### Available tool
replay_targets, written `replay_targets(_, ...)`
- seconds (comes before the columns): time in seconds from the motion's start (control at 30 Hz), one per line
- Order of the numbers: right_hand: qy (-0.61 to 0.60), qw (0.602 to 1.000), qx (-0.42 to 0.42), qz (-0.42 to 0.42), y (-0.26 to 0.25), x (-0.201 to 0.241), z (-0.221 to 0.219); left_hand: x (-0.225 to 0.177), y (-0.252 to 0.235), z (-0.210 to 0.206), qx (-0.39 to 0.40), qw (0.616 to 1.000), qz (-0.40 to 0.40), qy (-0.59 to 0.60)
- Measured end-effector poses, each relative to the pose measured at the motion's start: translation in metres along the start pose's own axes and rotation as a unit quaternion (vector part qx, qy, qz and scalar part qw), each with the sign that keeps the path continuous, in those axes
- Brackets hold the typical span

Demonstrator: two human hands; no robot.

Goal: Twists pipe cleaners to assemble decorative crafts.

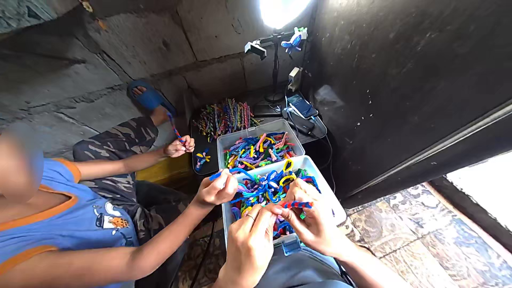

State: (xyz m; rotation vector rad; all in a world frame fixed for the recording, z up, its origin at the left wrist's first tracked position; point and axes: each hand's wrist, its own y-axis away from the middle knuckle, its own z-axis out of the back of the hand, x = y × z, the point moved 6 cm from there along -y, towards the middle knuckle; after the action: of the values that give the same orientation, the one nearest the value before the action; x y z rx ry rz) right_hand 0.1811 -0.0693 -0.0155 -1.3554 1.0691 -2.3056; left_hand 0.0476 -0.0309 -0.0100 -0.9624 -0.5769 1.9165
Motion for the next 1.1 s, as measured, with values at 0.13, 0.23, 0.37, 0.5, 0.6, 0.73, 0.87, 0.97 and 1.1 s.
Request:
replay_targets(0.13,0.036,0.997,-0.063,0.007,0.004,0.002,-0.001,-0.011,0.001,-0.004,-0.022,0.994,-0.009,-0.107)
replay_targets(0.23,0.026,0.995,-0.100,0.016,0.006,0.000,0.000,-0.011,-0.001,-0.005,-0.010,0.998,0.006,-0.069)
replay_targets(0.37,-0.118,0.989,-0.031,-0.078,0.000,-0.011,0.003,0.004,-0.002,-0.006,0.063,0.971,0.075,0.218)
replay_targets(0.5,-0.359,0.919,0.141,-0.079,-0.006,-0.014,0.001,0.012,0.003,-0.016,0.196,0.779,0.166,0.573)
replay_targets(0.6,-0.402,0.904,0.143,-0.032,-0.005,-0.014,0.001,0.008,0.007,-0.023,0.240,0.675,0.184,0.673)
replay_targets(0.73,-0.311,0.947,0.072,-0.040,-0.004,-0.009,0.006,0.011,0.000,-0.016,0.197,0.790,0.127,0.567)
replay_targets(0.87,-0.211,0.976,-0.007,-0.061,-0.001,-0.005,0.007,0.010,-0.002,-0.007,0.117,0.915,0.084,0.377)
replay_targets(0.97,-0.119,0.990,-0.073,-0.027,0.004,0.001,0.006,0.006,0.000,-0.007,0.095,0.941,0.083,0.314)
replay_targets(1.1,-0.031,0.993,-0.113,0.009,0.006,0.006,0.006,0.008,0.004,-0.016,0.121,0.883,0.138,0.433)
